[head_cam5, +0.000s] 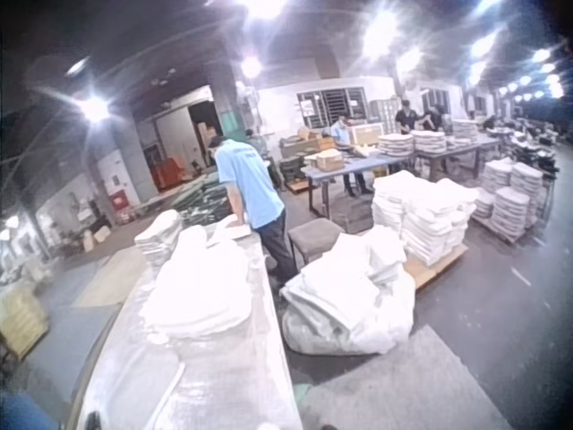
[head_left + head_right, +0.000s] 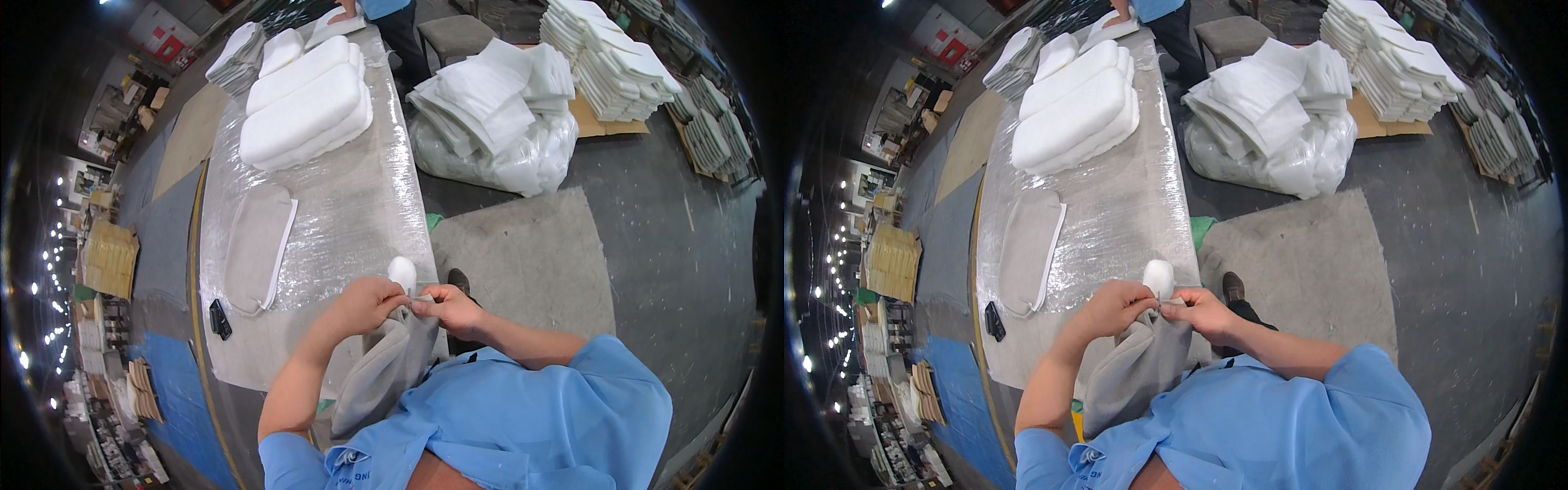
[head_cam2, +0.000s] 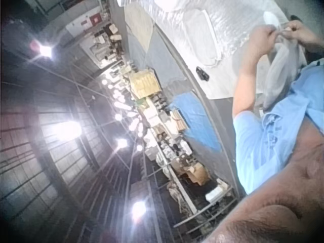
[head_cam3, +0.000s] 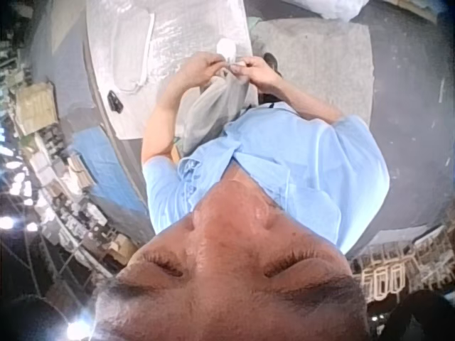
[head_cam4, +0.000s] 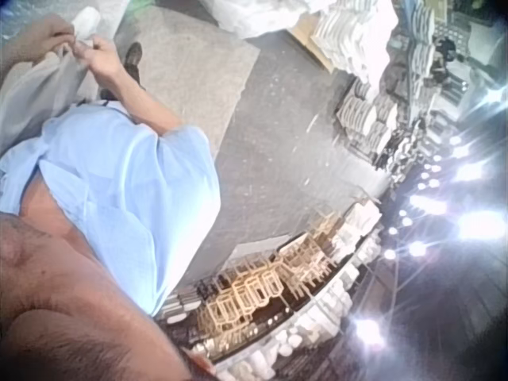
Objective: The person repeatedly picks up white foam pieces and gray fabric covers, inserts the foam into the covers, and places the finished items on a nearby pallet. The process is repeated multiple times in a warehouse setting.
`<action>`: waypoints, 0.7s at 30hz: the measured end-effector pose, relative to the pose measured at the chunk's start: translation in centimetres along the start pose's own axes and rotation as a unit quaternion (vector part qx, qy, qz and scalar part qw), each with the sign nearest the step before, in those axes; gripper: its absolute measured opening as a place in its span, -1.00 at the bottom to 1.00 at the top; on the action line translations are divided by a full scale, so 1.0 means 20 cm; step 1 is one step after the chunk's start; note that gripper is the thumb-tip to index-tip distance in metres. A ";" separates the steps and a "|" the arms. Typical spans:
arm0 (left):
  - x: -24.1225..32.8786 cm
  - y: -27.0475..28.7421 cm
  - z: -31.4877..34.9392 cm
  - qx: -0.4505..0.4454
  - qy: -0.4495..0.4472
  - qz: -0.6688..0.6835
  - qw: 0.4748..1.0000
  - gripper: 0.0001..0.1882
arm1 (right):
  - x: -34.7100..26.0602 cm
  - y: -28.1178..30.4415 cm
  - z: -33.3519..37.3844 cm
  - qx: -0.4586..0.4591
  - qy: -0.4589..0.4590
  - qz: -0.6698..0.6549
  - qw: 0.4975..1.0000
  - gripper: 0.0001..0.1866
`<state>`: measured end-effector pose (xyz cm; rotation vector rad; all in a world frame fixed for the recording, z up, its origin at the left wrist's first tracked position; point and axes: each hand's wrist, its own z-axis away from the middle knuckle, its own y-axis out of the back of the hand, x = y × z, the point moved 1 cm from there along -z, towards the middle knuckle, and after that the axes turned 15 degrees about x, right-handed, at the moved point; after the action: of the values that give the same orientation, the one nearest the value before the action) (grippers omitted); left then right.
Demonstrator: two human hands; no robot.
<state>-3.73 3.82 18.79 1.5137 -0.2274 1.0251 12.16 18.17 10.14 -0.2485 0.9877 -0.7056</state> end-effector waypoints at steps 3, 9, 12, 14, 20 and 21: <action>0.01 -0.03 0.00 0.076 -0.089 -0.012 0.993 -0.78 | 0.00 0.01 -0.01 -0.046 -0.082 -0.010 0.996 -0.73; 0.02 -0.02 0.01 0.068 -0.002 0.005 0.998 -0.78 | -0.04 0.03 -0.04 -0.010 0.028 0.200 0.979 -0.55; 0.00 -0.01 0.00 0.059 0.002 0.057 0.997 -0.74 | -0.02 0.02 -0.05 0.004 0.105 0.247 0.963 -0.50; 0.00 0.03 -0.01 -0.037 0.127 0.093 0.987 -0.69 | -0.02 0.02 -0.06 0.014 0.154 0.289 0.945 -0.50; 0.02 0.07 -0.05 -0.163 0.183 0.074 0.967 -0.63 | -0.02 0.03 -0.09 0.006 0.346 0.396 0.851 -0.63; 0.03 0.06 -0.06 -0.160 0.183 0.074 0.967 -0.63 | -0.02 0.03 -0.09 0.029 0.371 0.400 0.837 -0.64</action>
<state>-4.72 4.72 19.93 1.0080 -0.2335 1.2989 10.83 19.05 9.14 0.5339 1.6540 -0.0174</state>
